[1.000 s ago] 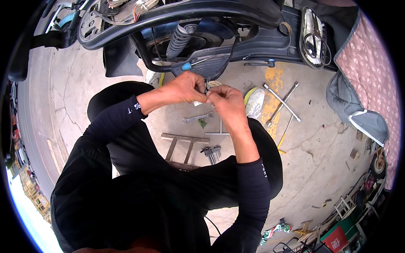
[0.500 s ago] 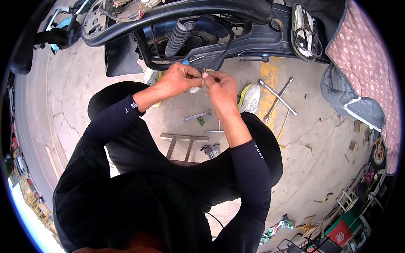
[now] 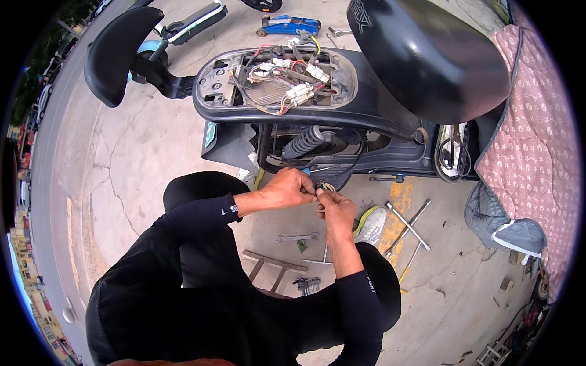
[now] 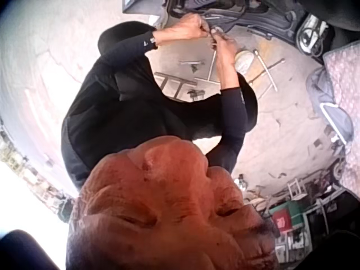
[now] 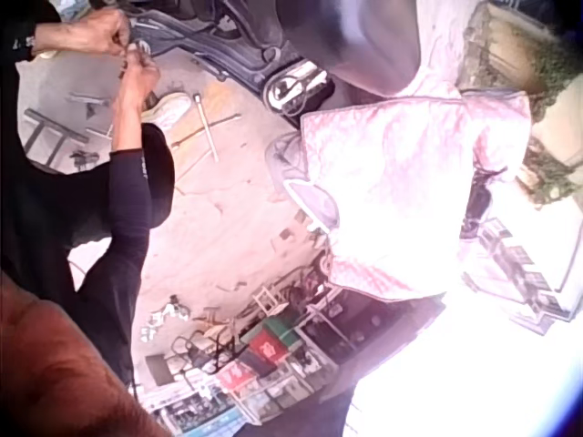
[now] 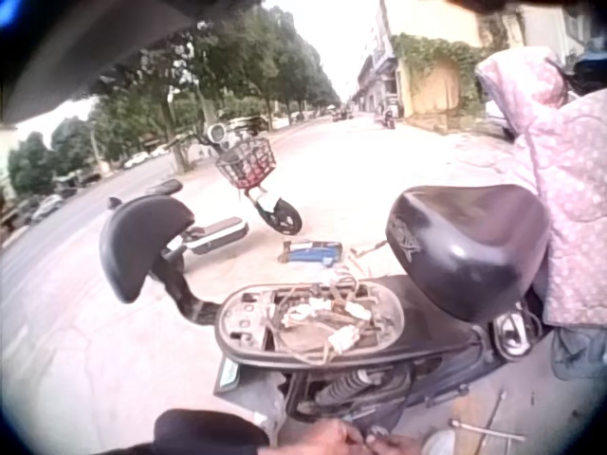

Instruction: The person repairs an electric scooter by first using pliers to remove a chain from the pedal mechanism. They then move to the scooter's seat area, open the compartment, and work on the internal wiring, connecting and organizing various electrical connectors.

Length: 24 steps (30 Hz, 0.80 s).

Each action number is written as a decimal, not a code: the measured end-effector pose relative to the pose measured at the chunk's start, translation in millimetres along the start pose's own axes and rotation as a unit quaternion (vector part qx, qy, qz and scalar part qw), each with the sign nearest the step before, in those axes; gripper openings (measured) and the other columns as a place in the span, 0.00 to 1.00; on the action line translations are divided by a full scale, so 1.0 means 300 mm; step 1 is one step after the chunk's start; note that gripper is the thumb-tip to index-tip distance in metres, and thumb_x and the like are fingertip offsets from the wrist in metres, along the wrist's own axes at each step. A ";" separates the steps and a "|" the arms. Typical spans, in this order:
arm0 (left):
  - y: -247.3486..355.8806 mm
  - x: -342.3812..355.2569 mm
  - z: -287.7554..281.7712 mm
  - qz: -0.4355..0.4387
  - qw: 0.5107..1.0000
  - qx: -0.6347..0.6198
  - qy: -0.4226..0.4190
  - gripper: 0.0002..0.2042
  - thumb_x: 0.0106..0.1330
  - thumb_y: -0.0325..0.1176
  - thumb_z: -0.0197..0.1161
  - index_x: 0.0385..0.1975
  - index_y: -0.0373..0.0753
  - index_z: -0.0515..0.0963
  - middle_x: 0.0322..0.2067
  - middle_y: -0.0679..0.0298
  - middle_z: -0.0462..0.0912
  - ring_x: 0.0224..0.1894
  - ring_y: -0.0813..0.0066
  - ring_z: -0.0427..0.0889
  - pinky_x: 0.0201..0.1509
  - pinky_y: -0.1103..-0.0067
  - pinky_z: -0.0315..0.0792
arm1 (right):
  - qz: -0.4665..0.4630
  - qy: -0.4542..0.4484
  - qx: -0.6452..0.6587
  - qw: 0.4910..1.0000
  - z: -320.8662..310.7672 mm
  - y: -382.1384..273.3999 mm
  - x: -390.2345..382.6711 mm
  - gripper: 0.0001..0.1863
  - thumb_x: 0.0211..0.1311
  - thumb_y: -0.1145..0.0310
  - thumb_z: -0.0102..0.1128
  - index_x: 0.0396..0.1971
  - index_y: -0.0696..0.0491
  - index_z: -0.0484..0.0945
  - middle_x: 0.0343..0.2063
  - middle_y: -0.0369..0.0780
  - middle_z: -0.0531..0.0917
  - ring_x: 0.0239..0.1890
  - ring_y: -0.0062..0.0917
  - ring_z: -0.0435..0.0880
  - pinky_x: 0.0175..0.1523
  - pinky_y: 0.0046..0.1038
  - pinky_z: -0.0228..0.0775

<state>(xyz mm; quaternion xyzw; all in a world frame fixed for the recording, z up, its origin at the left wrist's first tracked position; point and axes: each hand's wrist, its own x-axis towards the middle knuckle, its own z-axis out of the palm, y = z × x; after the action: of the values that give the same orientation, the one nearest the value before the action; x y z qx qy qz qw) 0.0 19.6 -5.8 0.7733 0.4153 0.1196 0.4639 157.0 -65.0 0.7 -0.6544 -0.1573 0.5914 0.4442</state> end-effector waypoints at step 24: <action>0.016 -0.075 -0.010 0.289 0.870 0.386 0.103 0.07 0.51 0.30 0.64 0.29 0.37 0.79 0.30 0.64 0.75 0.35 0.68 0.81 0.32 0.73 0.76 | -0.021 0.003 -0.053 0.998 0.076 0.062 0.043 0.13 0.68 0.62 0.61 0.29 0.56 0.81 0.23 0.32 0.79 0.22 0.14 0.73 0.25 0.21 0.67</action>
<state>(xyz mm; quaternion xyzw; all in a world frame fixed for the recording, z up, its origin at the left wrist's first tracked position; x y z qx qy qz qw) -13.3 3.2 4.2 0.9594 0.2318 0.1581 0.0280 133.5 -57.0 -19.6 -0.6754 -0.2010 0.5710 0.4212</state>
